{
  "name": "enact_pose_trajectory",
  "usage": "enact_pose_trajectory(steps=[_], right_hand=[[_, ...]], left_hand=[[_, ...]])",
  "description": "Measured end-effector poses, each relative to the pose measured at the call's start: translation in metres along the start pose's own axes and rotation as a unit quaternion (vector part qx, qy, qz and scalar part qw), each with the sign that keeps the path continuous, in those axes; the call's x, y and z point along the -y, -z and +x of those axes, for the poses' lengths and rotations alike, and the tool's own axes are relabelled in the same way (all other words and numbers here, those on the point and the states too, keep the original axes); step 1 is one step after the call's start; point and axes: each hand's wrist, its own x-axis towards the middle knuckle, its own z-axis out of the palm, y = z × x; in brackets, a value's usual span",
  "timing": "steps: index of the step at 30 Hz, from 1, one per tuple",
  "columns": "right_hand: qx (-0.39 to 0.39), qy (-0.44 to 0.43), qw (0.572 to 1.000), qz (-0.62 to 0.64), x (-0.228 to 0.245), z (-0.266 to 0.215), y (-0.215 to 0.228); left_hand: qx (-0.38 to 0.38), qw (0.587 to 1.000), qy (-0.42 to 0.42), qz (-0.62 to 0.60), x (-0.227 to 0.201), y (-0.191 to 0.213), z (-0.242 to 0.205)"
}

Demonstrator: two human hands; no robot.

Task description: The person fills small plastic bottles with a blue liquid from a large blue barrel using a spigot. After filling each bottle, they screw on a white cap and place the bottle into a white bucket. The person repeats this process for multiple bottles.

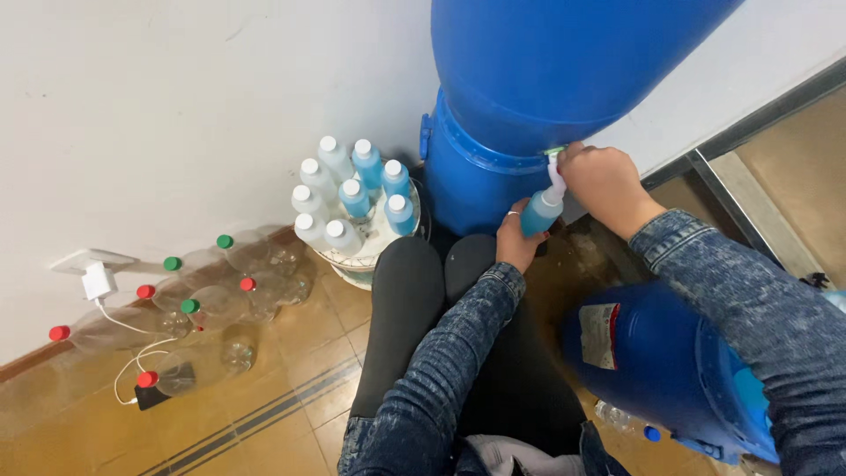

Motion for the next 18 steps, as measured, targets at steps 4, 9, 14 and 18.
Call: enact_pose_trajectory(steps=[4, 9, 14, 18], right_hand=[[0.02, -0.006, 0.998, 0.055, -0.006, 0.0, -0.007], [0.034, -0.008, 0.995, 0.089, -0.017, -0.005, 0.005], [0.105, -0.073, 0.937, 0.324, -0.031, -0.001, 0.042], [0.036, -0.2, 0.773, 0.602, -0.036, -0.029, 0.054]], left_hand=[[-0.009, 1.0, -0.011, 0.004, 0.006, -0.001, 0.003], [0.008, 1.0, -0.006, 0.011, -0.01, 0.004, -0.004], [0.01, 1.0, -0.004, 0.019, -0.004, 0.005, 0.0], [0.008, 1.0, -0.002, 0.018, 0.0, 0.0, 0.002]])
